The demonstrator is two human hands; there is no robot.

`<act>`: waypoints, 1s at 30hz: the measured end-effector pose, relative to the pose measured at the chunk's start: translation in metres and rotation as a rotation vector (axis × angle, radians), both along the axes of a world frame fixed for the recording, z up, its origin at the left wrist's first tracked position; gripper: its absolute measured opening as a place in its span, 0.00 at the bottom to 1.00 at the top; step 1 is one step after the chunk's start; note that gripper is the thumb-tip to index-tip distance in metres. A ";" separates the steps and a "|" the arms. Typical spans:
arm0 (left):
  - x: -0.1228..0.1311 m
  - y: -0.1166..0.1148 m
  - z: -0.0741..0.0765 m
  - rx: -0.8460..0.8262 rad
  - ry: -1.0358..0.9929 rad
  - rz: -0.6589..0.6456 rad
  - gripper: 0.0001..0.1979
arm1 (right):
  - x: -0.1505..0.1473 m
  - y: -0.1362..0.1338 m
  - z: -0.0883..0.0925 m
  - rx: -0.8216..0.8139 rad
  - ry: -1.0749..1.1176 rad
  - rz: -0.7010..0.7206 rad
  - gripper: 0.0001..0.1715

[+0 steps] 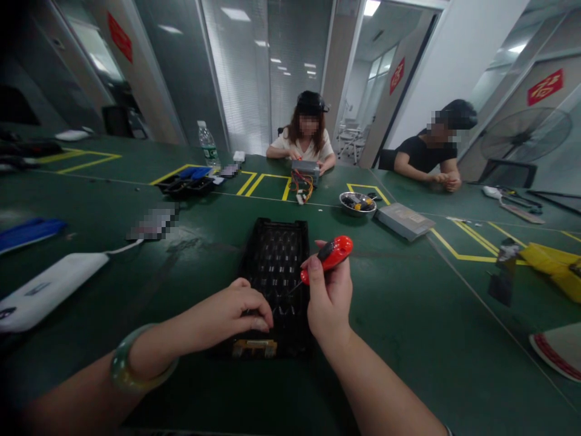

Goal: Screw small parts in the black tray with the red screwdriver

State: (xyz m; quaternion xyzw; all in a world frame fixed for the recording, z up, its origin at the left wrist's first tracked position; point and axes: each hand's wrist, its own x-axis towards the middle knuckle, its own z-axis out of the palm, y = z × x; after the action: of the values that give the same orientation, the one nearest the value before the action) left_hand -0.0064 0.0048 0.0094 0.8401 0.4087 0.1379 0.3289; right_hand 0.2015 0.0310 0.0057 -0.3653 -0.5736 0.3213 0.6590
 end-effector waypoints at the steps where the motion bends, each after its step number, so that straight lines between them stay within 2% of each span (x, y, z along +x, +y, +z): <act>1: 0.002 -0.001 -0.001 0.004 0.004 -0.004 0.07 | 0.000 0.000 0.000 -0.001 -0.008 -0.001 0.16; 11: 0.010 -0.009 0.002 -0.076 0.040 0.033 0.05 | 0.002 0.000 0.004 -0.008 -0.003 0.009 0.15; 19: 0.020 -0.009 -0.002 -0.013 0.181 0.114 0.05 | 0.003 0.000 0.003 0.003 0.006 0.015 0.15; 27: 0.026 -0.013 -0.001 0.064 0.184 0.186 0.02 | 0.005 -0.004 0.006 0.049 0.047 0.030 0.12; 30: 0.025 -0.013 -0.001 0.106 0.181 0.159 0.02 | 0.004 -0.007 0.007 0.096 0.095 0.049 0.10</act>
State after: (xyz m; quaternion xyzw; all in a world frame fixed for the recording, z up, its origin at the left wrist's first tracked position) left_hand 0.0186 -0.0084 0.0081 0.8303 0.4941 0.1087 0.2337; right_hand 0.2050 0.0236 0.0131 -0.3032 -0.5651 0.3265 0.6943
